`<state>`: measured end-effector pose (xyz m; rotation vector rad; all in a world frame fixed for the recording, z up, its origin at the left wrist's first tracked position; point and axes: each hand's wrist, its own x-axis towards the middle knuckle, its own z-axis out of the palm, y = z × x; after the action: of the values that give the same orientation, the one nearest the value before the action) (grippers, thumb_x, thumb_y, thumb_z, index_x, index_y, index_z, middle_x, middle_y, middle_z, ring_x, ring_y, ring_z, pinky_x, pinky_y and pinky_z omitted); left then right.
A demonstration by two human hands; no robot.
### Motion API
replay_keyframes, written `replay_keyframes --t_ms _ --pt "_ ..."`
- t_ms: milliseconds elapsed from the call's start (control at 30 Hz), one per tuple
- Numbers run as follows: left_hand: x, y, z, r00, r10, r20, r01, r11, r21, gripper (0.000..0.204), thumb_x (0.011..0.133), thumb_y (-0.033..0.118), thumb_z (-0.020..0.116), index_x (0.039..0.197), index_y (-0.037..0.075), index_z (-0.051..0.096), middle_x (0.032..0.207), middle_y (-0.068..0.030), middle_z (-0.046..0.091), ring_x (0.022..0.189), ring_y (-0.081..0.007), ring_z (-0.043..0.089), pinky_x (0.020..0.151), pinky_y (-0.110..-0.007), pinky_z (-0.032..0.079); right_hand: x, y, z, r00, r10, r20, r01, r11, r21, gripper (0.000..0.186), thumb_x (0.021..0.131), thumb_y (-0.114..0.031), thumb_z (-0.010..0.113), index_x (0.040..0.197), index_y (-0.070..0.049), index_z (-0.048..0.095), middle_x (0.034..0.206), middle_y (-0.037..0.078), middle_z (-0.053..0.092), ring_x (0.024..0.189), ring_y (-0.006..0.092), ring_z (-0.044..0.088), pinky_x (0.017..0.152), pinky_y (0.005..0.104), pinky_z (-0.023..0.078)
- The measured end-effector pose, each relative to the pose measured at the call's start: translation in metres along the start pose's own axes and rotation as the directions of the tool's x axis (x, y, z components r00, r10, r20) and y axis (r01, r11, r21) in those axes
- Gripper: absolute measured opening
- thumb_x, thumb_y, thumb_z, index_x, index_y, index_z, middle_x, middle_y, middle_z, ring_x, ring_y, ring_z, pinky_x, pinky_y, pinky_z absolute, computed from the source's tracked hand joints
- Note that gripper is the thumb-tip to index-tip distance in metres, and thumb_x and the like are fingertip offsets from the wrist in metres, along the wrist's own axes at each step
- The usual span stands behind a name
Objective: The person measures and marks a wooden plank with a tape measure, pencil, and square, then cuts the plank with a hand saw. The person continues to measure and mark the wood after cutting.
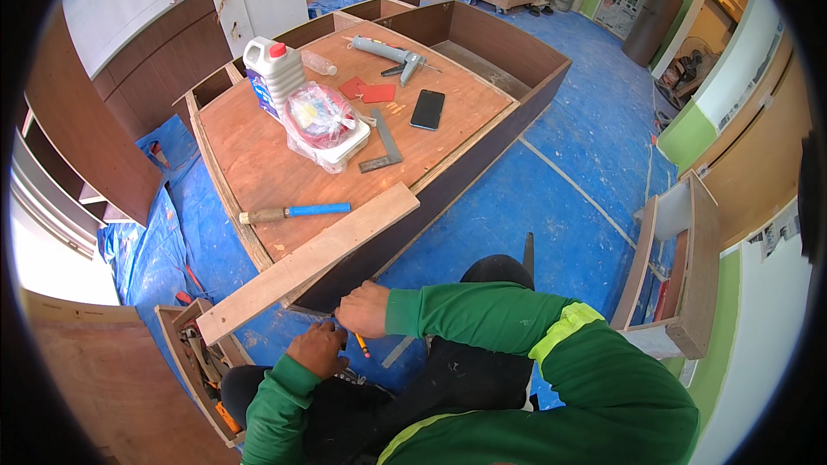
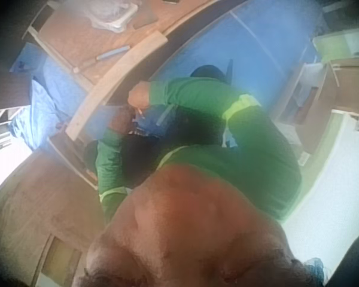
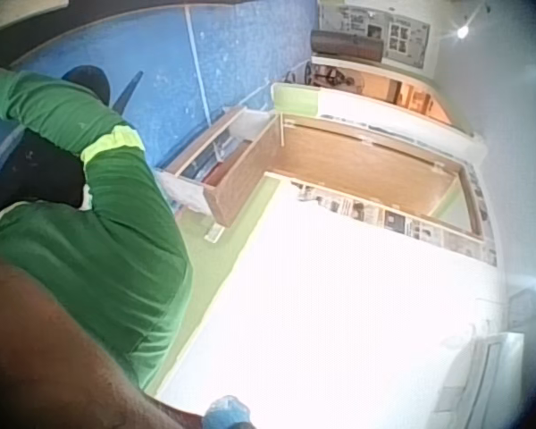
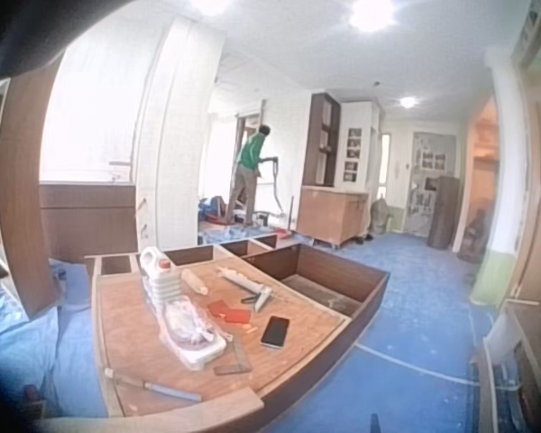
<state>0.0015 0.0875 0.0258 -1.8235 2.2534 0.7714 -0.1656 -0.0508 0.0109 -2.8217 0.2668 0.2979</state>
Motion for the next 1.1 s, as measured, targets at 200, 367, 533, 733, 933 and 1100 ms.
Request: replay_keyframes --t_ms 200,367,533,733,933,1100 --pt "-0.001 -0.002 0.001 1.0 0.012 -0.009 -0.012 1.0 -0.002 0.042 0.083 0.029 0.088 0.117 0.008 0.075 0.116 -0.0179 0.072 0.114 -0.04 0.071 0.097 -0.052 0.06 0.002 -0.001 0.001 1.0 0.001 0.004 -0.001 1.0 -0.003 0.017 0.095 -0.02 0.069 0.101 -0.006 0.078 0.097 0.015 0.082 0.095 0.0353 0.082 0.08 0.0511 0.062" --pt "0.0 -0.003 0.002 1.0 0.011 -0.011 -0.011 1.0 0.009 0.04 0.083 0.029 0.086 0.116 0.008 0.075 0.117 -0.017 0.071 0.116 -0.0384 0.071 0.097 -0.052 0.062 0.0 -0.002 -0.001 1.0 0.012 0.012 -0.012 1.0 -0.003 0.016 0.094 -0.019 0.07 0.101 -0.007 0.078 0.097 0.015 0.082 0.095 0.0351 0.082 0.08 0.0511 0.062" --pt "0.002 -0.001 0.003 1.0 0.024 -0.014 -0.024 1.0 0.003 0.044 0.084 0.029 0.087 0.119 0.007 0.073 0.117 -0.0193 0.071 0.113 -0.0411 0.07 0.098 -0.053 0.06 -0.003 0.002 0.003 1.0 0.005 -0.027 -0.005 1.0 -0.003 0.016 0.094 -0.019 0.071 0.101 -0.008 0.078 0.097 0.014 0.082 0.094 0.035 0.082 0.079 0.0507 0.061" --pt "0.004 -0.006 0.013 0.998 0.031 -0.06 -0.032 0.999 -0.022 0.042 0.082 0.027 0.088 0.115 0.006 0.073 0.114 -0.019 0.071 0.111 -0.0414 0.071 0.096 -0.053 0.059 -0.001 0.009 0.005 0.999 0.013 -0.037 -0.014 1.0 -0.019 0.017 0.093 -0.02 0.072 0.101 -0.007 0.078 0.097 0.017 0.081 0.094 0.0367 0.081 0.078 0.0528 0.062" --pt "-0.039 -0.043 -0.058 0.941 -0.011 -0.338 -0.12 0.924 -0.364 0.034 0.087 0.026 0.083 0.112 0.004 0.073 0.112 -0.02 0.072 0.108 -0.0401 0.071 0.094 -0.051 0.058 0.003 0.002 -0.044 0.969 0.043 0.243 -0.055 0.998 0.043 0.026 0.097 -0.027 0.077 0.108 -0.005 0.081 0.107 0.023 0.081 0.104 0.0404 0.08 0.086 0.0548 0.065" --pt "-0.164 -0.057 -0.057 0.258 -0.659 -0.706 -0.232 0.668 -0.707 0.023 0.107 0.023 0.075 0.121 0.006 0.07 0.102 -0.0041 0.069 0.093 -0.0125 0.067 0.083 -0.032 0.057 -0.019 0.005 -0.053 0.994 0.024 0.11 -0.027 0.999 0.02 0.033 0.103 -0.034 0.074 0.109 -0.002 0.069 0.099 0.025 0.076 0.098 0.0474 0.075 0.085 0.0595 0.057"
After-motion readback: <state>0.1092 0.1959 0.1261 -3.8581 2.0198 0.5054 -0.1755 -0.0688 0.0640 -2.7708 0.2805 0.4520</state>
